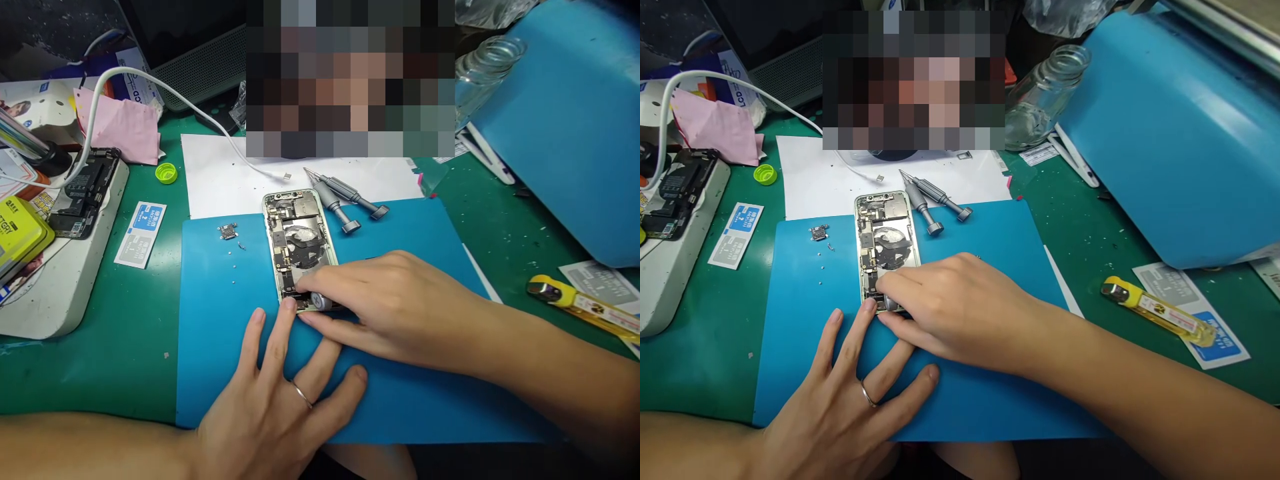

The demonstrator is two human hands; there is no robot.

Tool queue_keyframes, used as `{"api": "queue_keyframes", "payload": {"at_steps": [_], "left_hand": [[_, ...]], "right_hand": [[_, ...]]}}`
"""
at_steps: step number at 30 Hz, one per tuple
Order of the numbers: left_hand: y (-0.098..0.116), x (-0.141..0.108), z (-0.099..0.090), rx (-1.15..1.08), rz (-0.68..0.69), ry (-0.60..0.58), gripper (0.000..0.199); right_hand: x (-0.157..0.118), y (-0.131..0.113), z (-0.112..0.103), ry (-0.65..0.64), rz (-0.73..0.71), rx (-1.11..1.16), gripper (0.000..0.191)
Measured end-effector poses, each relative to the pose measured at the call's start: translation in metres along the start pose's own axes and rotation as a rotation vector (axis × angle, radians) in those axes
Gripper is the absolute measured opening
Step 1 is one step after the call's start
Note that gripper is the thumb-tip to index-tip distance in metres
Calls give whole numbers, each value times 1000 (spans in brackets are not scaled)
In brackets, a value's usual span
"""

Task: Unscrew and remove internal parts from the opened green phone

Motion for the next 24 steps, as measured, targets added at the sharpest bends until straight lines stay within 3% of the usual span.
{"api": "queue_keyframes", "payload": {"at_steps": [24], "left_hand": [[0, 0, 0, 17, 1, 10, 59]], "right_hand": [[-1, 3, -1, -5, -7, 14, 20]]}}
Point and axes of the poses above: each hand's wrist, its own x-axis towards the middle knuckle, its own z-axis out of the palm, y = z × x, the point moved 3 cm from there along x, towards the middle knuckle, and after that the axes turned 4 degrees about x, right-handed, at the moved point
